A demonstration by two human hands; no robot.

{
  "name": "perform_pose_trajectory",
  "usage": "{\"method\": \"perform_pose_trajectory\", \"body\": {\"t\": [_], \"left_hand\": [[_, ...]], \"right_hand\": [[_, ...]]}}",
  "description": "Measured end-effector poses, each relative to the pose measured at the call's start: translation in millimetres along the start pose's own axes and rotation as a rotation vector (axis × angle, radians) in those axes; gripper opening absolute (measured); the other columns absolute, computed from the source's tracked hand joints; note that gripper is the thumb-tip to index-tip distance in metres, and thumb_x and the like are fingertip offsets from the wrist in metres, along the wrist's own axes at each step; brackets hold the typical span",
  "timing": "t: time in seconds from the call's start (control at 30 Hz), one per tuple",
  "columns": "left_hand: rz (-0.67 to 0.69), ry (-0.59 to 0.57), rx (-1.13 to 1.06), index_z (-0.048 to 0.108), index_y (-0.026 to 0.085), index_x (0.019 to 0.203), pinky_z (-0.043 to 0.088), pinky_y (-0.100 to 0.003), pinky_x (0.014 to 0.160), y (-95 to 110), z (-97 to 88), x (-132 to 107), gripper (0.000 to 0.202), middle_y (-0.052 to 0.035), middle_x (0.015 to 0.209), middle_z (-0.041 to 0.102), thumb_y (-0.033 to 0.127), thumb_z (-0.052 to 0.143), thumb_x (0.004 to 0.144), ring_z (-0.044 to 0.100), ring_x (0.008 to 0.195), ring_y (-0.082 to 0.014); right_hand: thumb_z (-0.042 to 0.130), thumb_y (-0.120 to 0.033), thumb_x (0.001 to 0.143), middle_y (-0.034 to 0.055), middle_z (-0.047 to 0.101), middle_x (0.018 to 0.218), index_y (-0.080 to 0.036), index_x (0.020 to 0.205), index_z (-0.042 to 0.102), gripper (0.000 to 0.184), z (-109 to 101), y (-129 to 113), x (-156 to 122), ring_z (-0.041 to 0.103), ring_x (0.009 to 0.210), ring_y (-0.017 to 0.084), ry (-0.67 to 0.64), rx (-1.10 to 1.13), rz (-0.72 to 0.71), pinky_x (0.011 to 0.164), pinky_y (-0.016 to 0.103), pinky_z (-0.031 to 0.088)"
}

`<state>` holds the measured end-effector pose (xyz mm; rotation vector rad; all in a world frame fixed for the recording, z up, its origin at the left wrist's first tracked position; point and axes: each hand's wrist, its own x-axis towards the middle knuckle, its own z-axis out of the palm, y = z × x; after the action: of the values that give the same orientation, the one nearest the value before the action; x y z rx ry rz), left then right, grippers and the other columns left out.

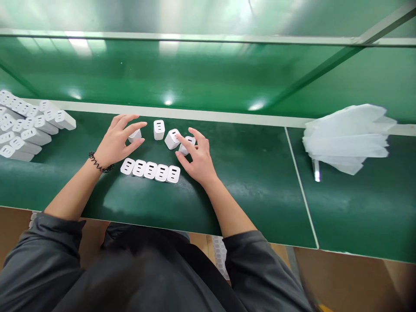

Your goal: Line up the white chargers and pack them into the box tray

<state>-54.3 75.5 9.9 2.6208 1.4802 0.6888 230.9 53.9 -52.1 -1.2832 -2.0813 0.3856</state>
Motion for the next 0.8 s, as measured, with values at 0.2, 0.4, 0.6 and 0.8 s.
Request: {"method": "perform_pose_trajectory", "body": {"t": [0.2,0.4,0.6,0.8], "left_hand": [[0.07,-0.25,-0.059,0.049,0.017,0.144,0.037,-0.051,0.115,12,16.6,51,0.066,-0.0133,0.149,0.051,0.049,0.064,0.088,0.045,0.138,-0.0318],[0.025,-0.356,-0.067,0.062,0.02,0.131,0.043,-0.048,0.108,5,17.5,56,0.051,-0.0099,0.127,0.068,0.048,0.057,0.089,0.06,0.121,-0.0306],[0.08,-0.32,-0.092,0.052,0.03,0.141,0.024,-0.057,0.121,-17,-5.1,25,0.058,-0.0057,0.151,0.049,0.053,0.056,0.088,0.034,0.145,-0.0335],[-0.061,-0.204,-0.174,0.032,0.025,0.154,0.028,-0.06,0.119,-32,15.0,5,0.081,-0.0147,0.158,0.035,0.058,0.062,0.086,0.029,0.147,-0.0357]], "right_hand": [[0.055,-0.031,0.091,0.0165,0.039,0.151,-0.024,0.15,0.043,0.06,0,1,1,0.048,0.128,0.032,-0.017,0.07,-0.074,0.106,0.055,0.047],[0.057,-0.026,0.086,0.0131,0.057,0.135,-0.024,0.147,0.044,0.062,-5,7,4,0.053,0.121,0.031,-0.025,0.132,-0.03,0.1,0.054,0.051],[0.06,-0.027,0.086,0.0145,0.046,0.143,-0.026,0.149,0.04,0.066,2,10,4,0.053,0.124,0.029,0.043,0.236,0.019,0.09,0.044,0.058],[0.063,-0.029,0.086,0.01,0.053,0.128,-0.028,0.142,0.048,0.058,5,15,3,0.062,0.077,0.016,0.058,0.268,0.095,0.076,0.038,0.059]]}}
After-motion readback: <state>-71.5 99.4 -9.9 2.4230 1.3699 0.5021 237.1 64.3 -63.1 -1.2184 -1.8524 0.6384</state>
